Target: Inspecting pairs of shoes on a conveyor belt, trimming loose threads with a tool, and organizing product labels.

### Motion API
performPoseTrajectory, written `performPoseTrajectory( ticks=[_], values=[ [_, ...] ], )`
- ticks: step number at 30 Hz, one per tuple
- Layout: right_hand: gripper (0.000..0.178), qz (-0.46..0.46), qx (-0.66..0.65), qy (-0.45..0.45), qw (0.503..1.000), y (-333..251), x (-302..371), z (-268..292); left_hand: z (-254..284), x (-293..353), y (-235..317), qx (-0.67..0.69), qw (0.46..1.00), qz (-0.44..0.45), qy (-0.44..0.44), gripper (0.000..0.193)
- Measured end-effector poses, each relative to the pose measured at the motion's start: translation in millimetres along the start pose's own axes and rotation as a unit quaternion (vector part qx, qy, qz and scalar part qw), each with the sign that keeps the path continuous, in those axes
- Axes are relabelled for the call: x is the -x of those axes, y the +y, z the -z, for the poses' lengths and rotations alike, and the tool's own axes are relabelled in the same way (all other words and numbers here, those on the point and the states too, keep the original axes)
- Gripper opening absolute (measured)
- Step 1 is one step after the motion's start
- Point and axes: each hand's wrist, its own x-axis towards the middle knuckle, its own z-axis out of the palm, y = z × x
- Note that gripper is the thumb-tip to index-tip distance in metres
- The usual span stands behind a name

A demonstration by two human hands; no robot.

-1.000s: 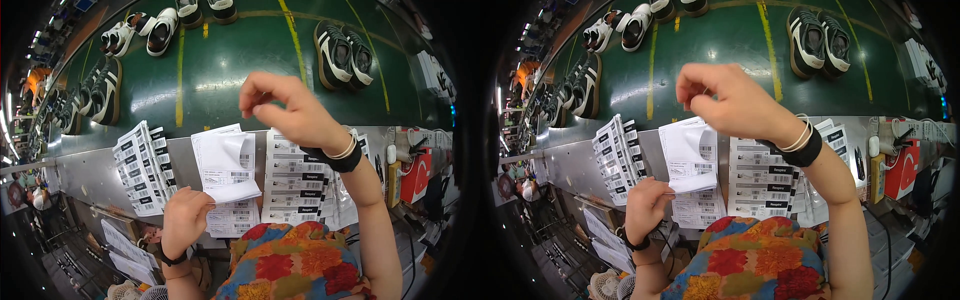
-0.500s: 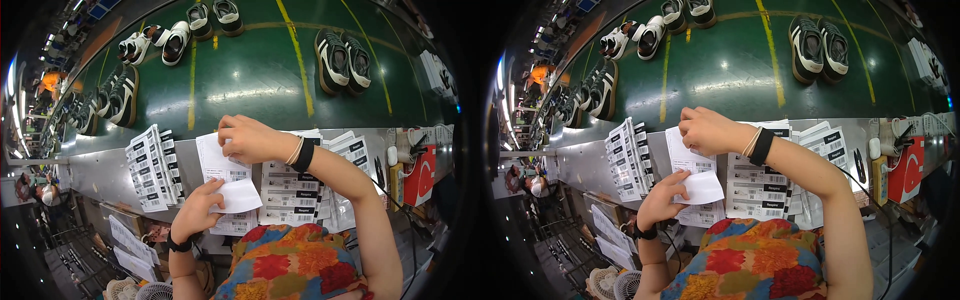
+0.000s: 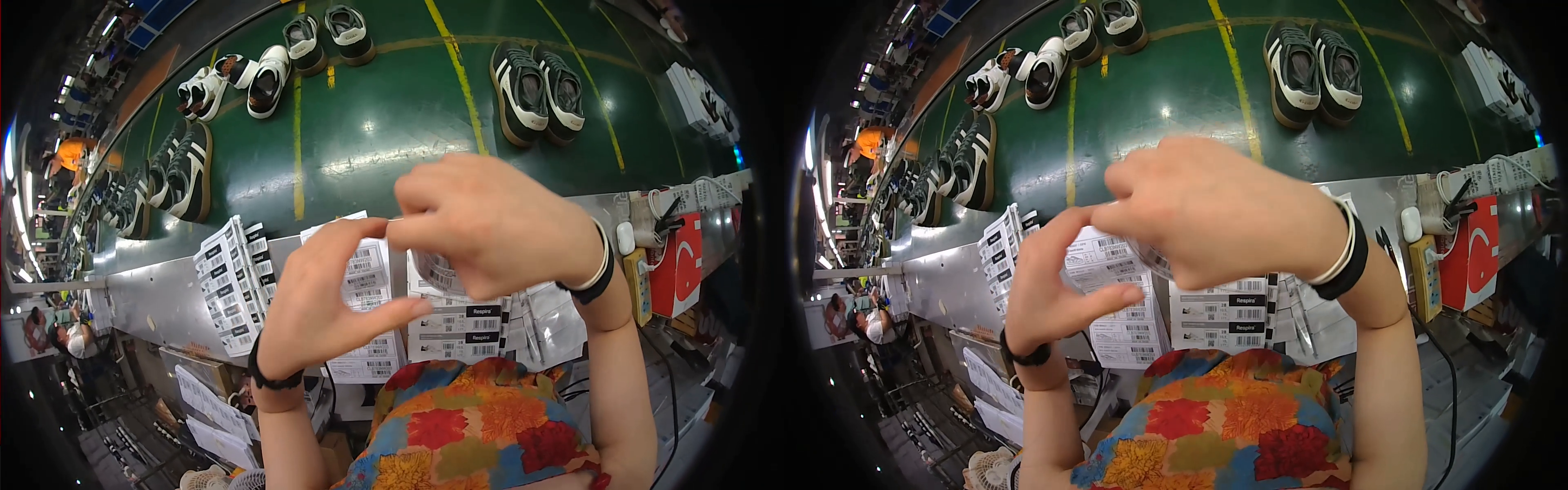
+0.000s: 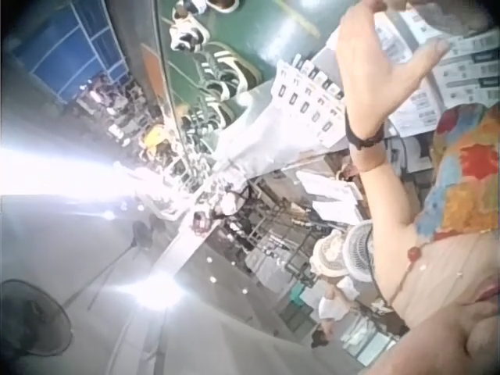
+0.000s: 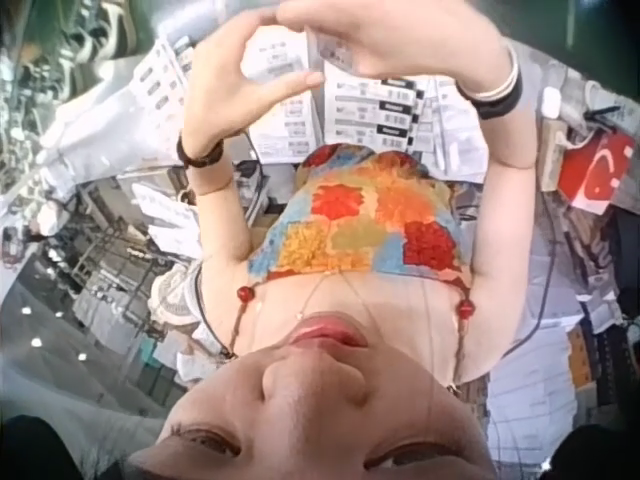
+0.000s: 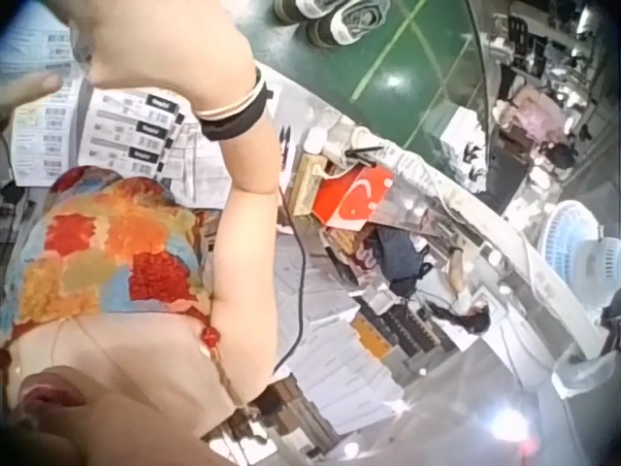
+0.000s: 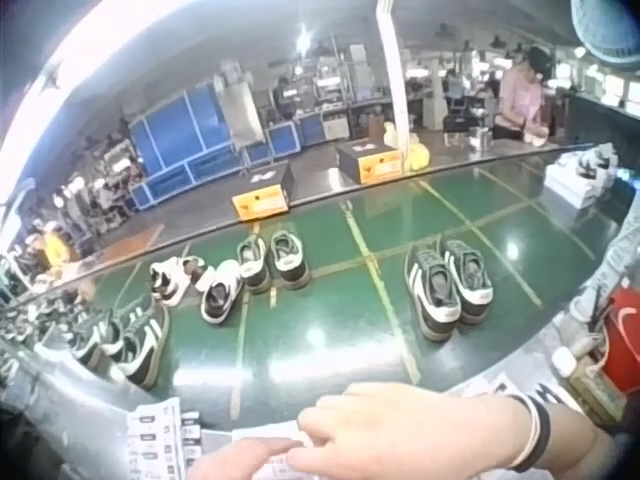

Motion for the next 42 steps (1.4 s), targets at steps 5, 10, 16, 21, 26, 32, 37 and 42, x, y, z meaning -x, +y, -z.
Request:
performPoseTrajectory(
  ticks=[5, 10, 16, 21, 26, 32, 37, 42],
  values=[
    [0.061, -0.018, 0.129, 0.146, 0.981, -9, 9, -4, -13, -30, 6, 0.252, 0.958, 0.128, -0.046, 0.016],
    [0.049, -0.233, -0.100, 0.273, 0.928, -18, 46, -13, -14, -14, 18, 0.308, 0.939, 0.136, 0.061, 0.013],
    [0.011, -0.333, -0.390, 0.236, 0.825, -15, 71, -3, -19, -23, 20, 0.324, 0.942, 0.083, -0.026, 0.017],
    [0.010, -0.332, -0.317, 0.233, 0.857, -14, 82, 18, -25, -39, 10, 0.528, 0.818, 0.210, -0.088, 0.039],
    [0.009, -0.337, -0.212, 0.237, 0.886, -4, 85, 33, -35, -73, -1, 0.503, 0.817, 0.218, -0.182, 0.057],
    [0.005, -0.373, -0.179, 0.275, 0.868, 15, 90, 43, -54, -119, -12, 0.551, 0.776, 0.108, -0.288, 0.078],
    [0.023, -0.416, 0.212, 0.362, 0.807, 91, 117, 60, -78, -214, -89, -0.193, 0.961, -0.088, -0.180, 0.086],
    [0.044, -0.503, 0.213, 0.359, 0.757, 210, 192, 95, -85, -322, -197, -0.399, 0.911, 0.032, 0.099, 0.089]
  ],
)
